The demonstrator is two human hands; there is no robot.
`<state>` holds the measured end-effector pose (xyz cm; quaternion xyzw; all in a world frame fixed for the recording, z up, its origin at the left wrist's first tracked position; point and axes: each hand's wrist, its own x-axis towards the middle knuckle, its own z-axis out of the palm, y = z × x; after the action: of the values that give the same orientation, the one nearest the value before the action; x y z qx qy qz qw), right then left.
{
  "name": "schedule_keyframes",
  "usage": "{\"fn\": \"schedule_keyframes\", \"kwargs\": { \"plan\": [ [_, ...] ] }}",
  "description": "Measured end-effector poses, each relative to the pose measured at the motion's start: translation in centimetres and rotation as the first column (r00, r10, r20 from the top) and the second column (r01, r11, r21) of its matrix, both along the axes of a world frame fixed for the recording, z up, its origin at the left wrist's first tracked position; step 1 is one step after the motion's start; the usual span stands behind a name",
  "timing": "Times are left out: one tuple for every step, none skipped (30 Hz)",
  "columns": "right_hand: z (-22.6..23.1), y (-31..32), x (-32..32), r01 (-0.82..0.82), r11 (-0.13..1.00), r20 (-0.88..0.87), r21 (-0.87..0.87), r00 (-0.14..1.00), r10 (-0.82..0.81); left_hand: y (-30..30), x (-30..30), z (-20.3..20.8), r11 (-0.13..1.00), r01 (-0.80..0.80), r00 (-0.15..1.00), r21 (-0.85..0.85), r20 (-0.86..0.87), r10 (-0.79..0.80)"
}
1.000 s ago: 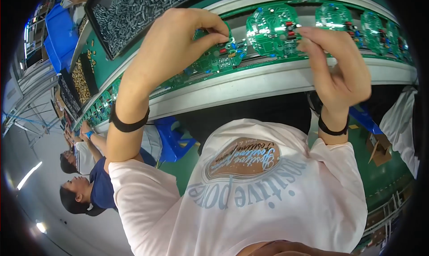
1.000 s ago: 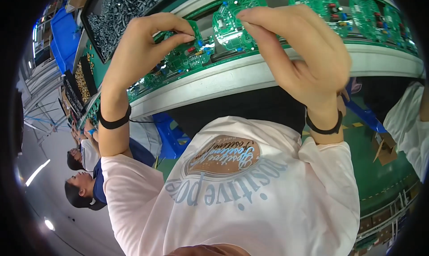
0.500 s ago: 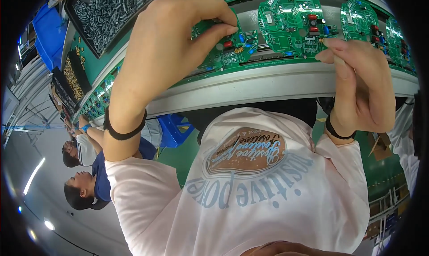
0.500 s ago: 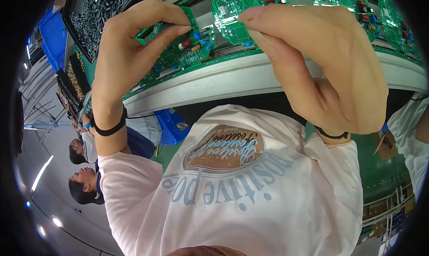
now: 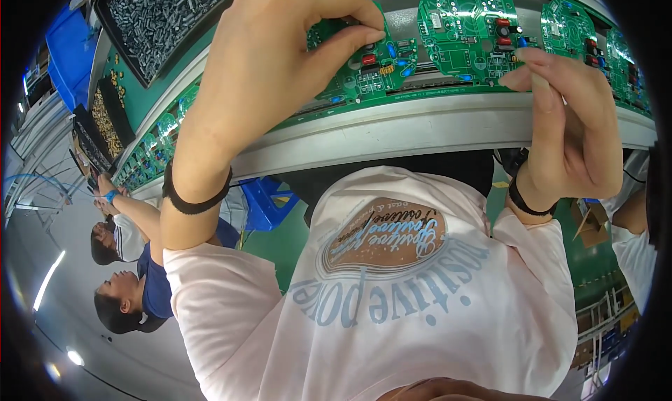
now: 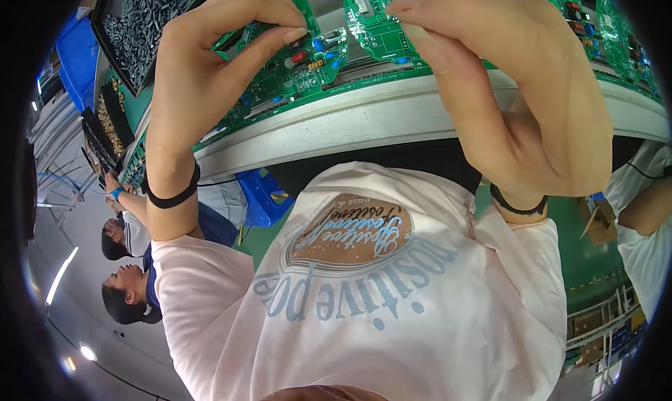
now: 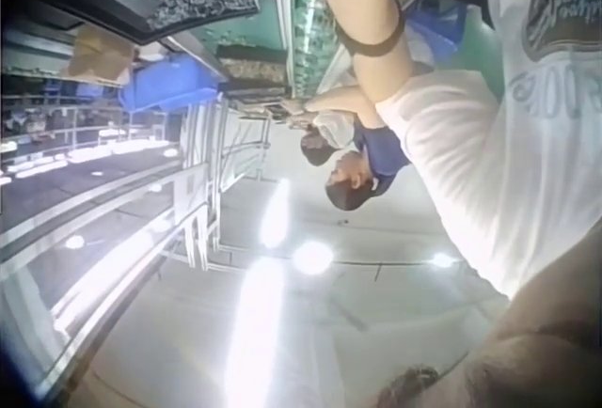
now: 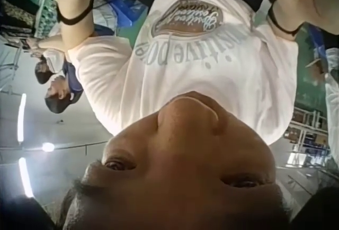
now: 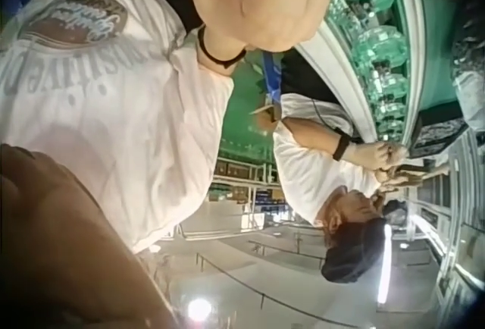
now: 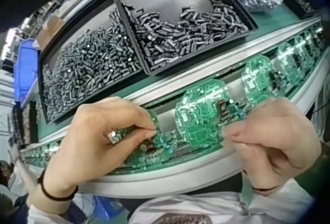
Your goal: The person picks up capacitors from a tray and inserts them into circuit boards on a conveyor belt. They repeat this process, positioning the capacitors into specific slots on each board by hand.
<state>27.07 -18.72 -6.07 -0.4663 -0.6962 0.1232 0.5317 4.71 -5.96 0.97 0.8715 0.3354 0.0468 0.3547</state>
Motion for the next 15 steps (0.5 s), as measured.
{"fn": "schedule_keyframes", "kwargs": {
  "plan": [
    [-0.06,-0.04,-0.04,-0.001,1.000,-0.004,0.000,1.000,0.001,-0.02,-0.02,-0.06,1.000,-0.003,1.000,0.000,0.000,0.003],
    [-0.07,0.00,0.04,0.002,1.000,-0.009,0.001,1.000,-0.002,0.01,-0.02,-0.09,1.000,-0.005,1.000,0.001,-0.001,0.005],
    [-0.06,-0.02,0.07,0.005,1.000,-0.011,0.000,1.000,-0.005,0.07,-0.02,-0.12,1.000,-0.005,1.000,0.001,0.000,0.005],
    [-0.12,-0.03,0.12,0.007,1.000,-0.011,-0.001,1.000,-0.007,0.11,-0.01,-0.16,1.000,-0.007,1.000,0.001,0.000,0.007],
    [-0.23,-0.07,0.10,0.011,1.000,-0.013,-0.004,1.000,-0.011,0.23,0.01,-0.17,1.000,0.013,1.000,0.009,0.004,-0.013],
    [-0.33,-0.09,0.16,0.015,1.000,-0.016,-0.006,1.000,-0.015,0.34,0.03,-0.19,0.999,0.033,0.999,0.016,0.009,-0.033],
    [-0.24,-0.15,0.21,0.022,1.000,-0.014,-0.010,1.000,-0.022,0.35,0.00,-0.23,0.999,0.043,0.999,0.020,0.011,-0.043],
    [-0.36,-0.13,0.13,0.022,1.000,-0.025,-0.007,0.999,-0.022,0.38,-0.04,-0.25,0.998,0.052,0.999,0.024,0.013,-0.052],
    [-0.46,-0.13,0.06,0.022,1.000,-0.036,-0.005,0.999,-0.022,0.32,-0.12,-0.32,1.000,0.019,0.998,-0.012,0.061,-0.019],
    [-0.56,-0.13,-0.02,0.022,1.000,-0.059,0.000,0.998,-0.022,0.24,-0.22,-0.38,0.999,-0.012,0.994,-0.049,0.107,0.017],
    [-0.61,-0.12,-0.02,0.024,1.000,-0.081,0.004,0.996,-0.023,0.20,-0.19,-0.43,0.997,-0.027,0.991,-0.069,0.131,0.036],
    [-0.62,-0.09,0.02,0.023,1.000,-0.080,0.003,0.997,-0.023,0.17,-0.15,-0.48,0.995,-0.041,0.987,-0.089,0.154,0.054],
    [-0.60,-0.06,0.08,0.024,1.000,-0.071,0.007,0.997,-0.023,0.11,0.01,-0.49,0.999,-0.024,0.993,-0.040,0.110,0.029],
    [-0.67,-0.06,0.05,0.025,1.000,-0.066,0.012,0.998,-0.024,0.04,0.18,-0.45,1.000,-0.005,0.998,0.009,0.064,0.005],
    [-0.70,-0.04,0.05,0.026,1.000,-0.064,0.013,0.998,-0.025,-0.01,0.28,-0.43,0.999,0.005,0.999,0.033,0.039,-0.006]
  ]
}}
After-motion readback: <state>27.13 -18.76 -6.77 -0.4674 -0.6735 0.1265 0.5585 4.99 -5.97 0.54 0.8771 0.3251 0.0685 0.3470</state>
